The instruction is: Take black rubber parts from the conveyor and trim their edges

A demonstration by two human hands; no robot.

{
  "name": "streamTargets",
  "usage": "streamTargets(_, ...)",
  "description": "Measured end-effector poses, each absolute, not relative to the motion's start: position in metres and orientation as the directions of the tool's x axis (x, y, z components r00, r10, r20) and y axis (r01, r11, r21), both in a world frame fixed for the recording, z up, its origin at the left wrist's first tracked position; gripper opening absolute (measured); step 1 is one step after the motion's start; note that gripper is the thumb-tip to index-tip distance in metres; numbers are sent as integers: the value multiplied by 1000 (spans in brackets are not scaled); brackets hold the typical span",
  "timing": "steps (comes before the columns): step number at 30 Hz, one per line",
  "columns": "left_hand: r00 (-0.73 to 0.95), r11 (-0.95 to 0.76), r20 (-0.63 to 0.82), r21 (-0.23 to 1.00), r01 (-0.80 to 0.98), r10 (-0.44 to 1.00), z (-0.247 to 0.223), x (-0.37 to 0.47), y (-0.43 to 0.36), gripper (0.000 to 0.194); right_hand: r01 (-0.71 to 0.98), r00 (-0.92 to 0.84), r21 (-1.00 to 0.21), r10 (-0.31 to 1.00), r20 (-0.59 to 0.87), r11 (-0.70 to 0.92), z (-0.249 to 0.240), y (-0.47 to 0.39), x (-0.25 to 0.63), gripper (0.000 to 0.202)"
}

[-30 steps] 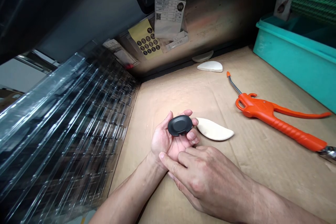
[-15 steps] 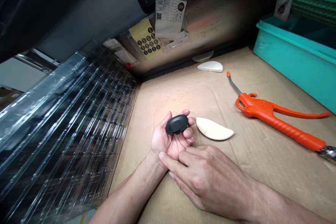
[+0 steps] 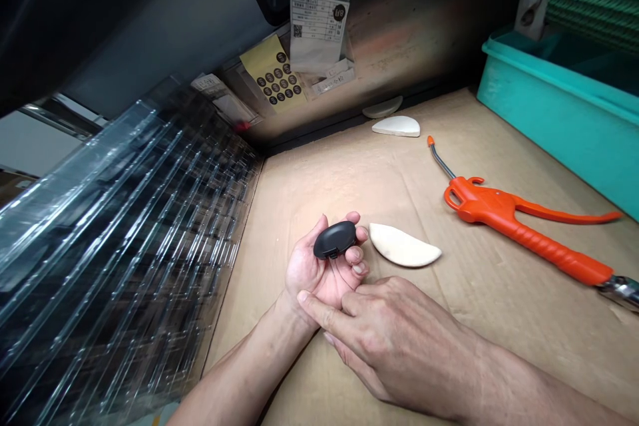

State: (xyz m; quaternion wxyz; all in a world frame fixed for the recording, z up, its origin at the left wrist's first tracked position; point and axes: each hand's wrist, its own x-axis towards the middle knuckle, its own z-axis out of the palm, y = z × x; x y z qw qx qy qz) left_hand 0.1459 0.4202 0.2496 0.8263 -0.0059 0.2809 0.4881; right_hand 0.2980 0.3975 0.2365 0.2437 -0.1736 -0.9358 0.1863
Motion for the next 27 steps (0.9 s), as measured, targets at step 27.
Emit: streamTargets(27, 25, 223, -306, 632, -743, 952, 260, 116, 442, 38, 896, -302, -181, 855, 423, 406, 244, 481, 391, 41)
